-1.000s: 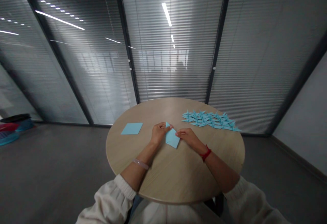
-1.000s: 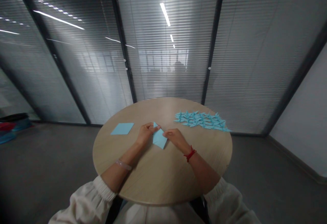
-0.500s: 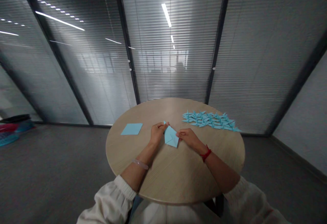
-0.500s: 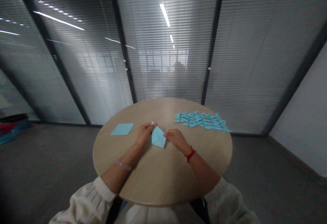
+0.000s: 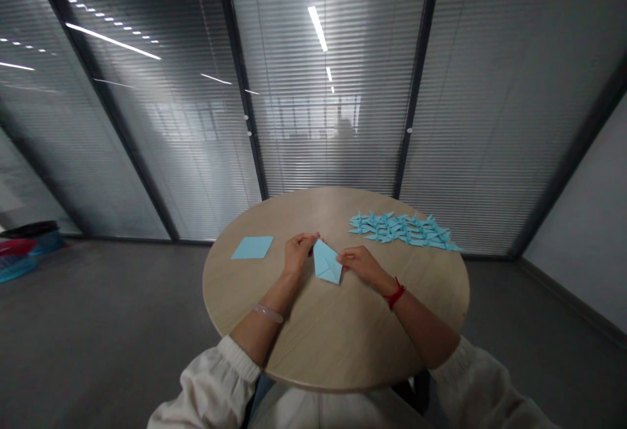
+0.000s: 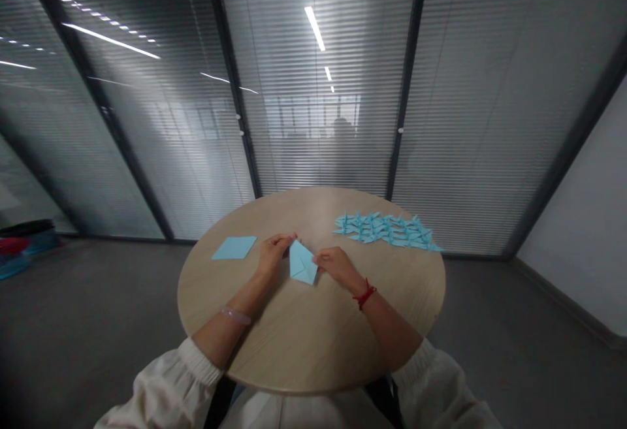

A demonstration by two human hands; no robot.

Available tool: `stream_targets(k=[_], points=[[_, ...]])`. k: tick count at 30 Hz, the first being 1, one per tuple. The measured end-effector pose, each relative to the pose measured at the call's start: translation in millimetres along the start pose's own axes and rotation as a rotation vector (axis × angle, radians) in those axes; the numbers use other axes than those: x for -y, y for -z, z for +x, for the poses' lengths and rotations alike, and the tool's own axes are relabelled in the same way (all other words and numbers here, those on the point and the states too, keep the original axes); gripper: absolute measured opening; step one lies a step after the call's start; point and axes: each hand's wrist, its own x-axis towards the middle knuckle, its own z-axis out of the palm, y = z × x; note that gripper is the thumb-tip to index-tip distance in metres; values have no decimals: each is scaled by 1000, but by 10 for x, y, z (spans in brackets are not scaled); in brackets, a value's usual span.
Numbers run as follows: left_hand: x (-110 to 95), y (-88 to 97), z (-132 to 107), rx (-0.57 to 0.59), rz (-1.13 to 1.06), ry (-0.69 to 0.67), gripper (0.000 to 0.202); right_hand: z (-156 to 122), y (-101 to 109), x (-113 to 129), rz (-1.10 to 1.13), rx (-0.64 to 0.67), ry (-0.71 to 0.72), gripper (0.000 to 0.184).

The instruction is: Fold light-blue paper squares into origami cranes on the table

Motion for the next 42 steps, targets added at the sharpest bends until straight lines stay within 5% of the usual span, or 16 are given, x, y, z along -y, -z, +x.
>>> stream_targets(k=[12,18,23,34,42], points=[[1,-8,-32,10,-70,-24,40,34,31,-36,105,-159,23,33],[38,-16,-10,142,-104,29,54,36,101,-64,93,-380,102,30],[84,-12,-10,284,98,-61,50,58,144,-89,98,-512,98,31],[125,-15,-58,467,628,-308,32,88,127,-108,39,-402,189,35],[102,-29,-91,524,687,-316,33,58,117,-26,51,-434,186,36]])
